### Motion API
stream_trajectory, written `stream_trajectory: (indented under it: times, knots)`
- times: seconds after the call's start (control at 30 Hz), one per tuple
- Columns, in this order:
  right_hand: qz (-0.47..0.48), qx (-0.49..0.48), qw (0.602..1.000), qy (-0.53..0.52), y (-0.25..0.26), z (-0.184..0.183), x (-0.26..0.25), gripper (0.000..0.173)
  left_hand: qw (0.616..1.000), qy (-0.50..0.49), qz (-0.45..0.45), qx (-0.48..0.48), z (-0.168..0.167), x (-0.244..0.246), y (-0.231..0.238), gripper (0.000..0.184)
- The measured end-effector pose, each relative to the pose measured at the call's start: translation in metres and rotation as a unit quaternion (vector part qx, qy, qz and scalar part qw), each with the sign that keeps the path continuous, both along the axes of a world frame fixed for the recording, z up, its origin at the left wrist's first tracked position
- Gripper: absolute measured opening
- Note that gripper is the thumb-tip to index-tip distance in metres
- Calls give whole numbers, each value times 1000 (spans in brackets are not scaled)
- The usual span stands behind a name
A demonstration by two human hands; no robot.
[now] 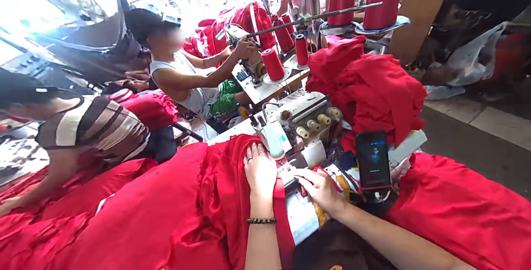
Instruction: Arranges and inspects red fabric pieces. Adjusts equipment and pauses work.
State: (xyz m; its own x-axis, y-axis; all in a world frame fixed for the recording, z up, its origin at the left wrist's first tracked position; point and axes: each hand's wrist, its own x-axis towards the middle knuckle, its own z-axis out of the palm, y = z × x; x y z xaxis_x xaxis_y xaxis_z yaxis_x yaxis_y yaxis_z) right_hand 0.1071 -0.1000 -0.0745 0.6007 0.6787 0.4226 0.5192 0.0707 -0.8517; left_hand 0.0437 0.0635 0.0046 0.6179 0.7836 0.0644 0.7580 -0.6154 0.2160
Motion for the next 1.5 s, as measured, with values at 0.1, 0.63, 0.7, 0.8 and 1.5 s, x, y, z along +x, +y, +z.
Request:
stream_trajectory:
  times: [0.1,0.63,0.7,0.8,1.5]
  knots:
    - [-11,-5,999,-29,0,-3,-1,26,999,1,38,-16,2,0,4,51]
    - [189,-69,978,-49,22,48,-26,49,889,-420,178,49,-36,-93,-43,24]
    - [249,-110,962,-2,24,52,-26,58,871,-453,174,70,-43,-100,-61,21]
    - [284,-106,952,40,18,47,-29,55,853,-491,157,88,-52,-109,-80,19]
    - [197,-192,943,-190,-56,52,-4,20,893,-355,-245,127,-60,-91,-110,27]
